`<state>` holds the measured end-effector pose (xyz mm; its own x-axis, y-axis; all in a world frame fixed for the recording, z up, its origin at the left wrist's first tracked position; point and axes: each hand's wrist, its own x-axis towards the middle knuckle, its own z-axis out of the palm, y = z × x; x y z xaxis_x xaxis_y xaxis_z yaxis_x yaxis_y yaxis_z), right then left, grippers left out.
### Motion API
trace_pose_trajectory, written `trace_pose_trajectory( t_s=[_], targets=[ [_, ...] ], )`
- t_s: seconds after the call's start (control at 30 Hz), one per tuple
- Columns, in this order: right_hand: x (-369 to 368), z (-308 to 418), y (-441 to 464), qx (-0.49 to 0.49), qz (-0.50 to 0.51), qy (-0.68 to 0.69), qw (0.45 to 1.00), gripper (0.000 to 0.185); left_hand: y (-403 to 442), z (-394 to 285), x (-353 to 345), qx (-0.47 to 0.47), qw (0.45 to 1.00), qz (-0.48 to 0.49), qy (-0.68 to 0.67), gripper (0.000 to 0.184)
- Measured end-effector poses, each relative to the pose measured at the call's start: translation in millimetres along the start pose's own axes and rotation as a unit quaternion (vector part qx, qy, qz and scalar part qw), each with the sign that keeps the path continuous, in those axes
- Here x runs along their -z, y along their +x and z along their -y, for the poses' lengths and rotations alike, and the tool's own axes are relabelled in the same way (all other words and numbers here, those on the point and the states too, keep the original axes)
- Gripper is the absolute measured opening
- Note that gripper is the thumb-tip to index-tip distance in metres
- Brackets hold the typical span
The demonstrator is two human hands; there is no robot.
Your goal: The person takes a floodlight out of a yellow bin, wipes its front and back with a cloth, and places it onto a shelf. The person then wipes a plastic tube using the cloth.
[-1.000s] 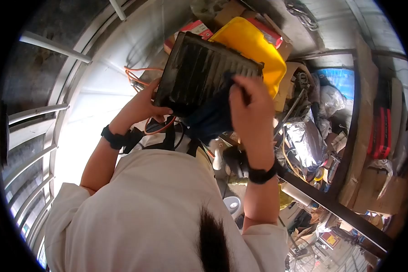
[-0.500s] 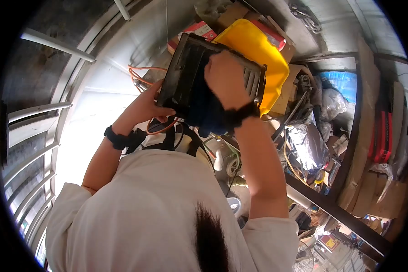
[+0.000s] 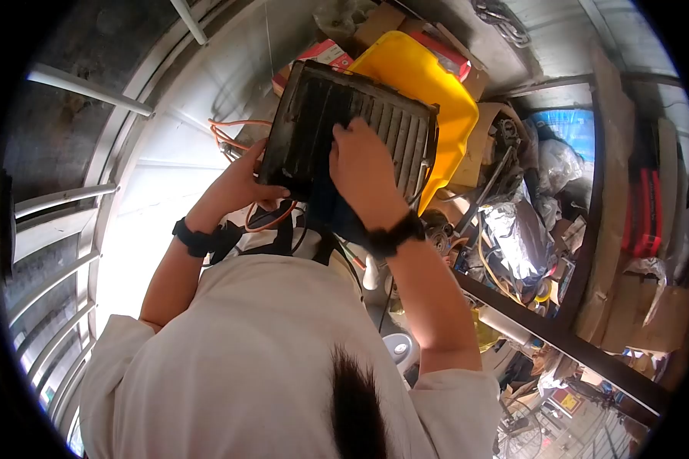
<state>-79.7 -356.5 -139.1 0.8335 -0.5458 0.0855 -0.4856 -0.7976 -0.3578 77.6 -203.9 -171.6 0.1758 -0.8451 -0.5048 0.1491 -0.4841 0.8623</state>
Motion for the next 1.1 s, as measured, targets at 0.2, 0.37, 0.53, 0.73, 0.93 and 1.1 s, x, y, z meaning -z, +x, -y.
trace_pose_trajectory(
  t_s=[0.2, 0.37, 0.53, 0.73, 0.93, 1.1],
  targets=[
    [27, -3, -12, -0.040, 0.032, 0.081, 0.995, 0.020, -4, -4, -1, -0.006, 1.000, -0.006, -0.006, 0.082],
    [8, -32, 36, -0.068, -0.139, 0.062, 0.986, 0.017, -1, 0, 0, -0.006, 1.000, 0.004, 0.007, 0.082],
    [-6, -48, 72, -0.069, -0.202, 0.055, 0.975, 0.017, -2, -1, 0, 0.001, 1.000, 0.002, 0.015, 0.081],
    [-2, -32, 55, -0.009, -0.064, -0.066, 0.996, 0.017, 0, 1, 0, -0.001, 1.000, -0.002, 0.027, 0.084],
    [-5, -12, 23, -0.036, -0.033, -0.092, 0.995, 0.016, -5, -4, -2, 0.009, 1.000, -0.012, 0.002, 0.088],
    [-6, -38, 58, 0.008, -0.076, -0.048, 0.996, 0.014, 2, 3, -4, -0.020, 1.000, -0.007, 0.012, 0.083]
  ],
)
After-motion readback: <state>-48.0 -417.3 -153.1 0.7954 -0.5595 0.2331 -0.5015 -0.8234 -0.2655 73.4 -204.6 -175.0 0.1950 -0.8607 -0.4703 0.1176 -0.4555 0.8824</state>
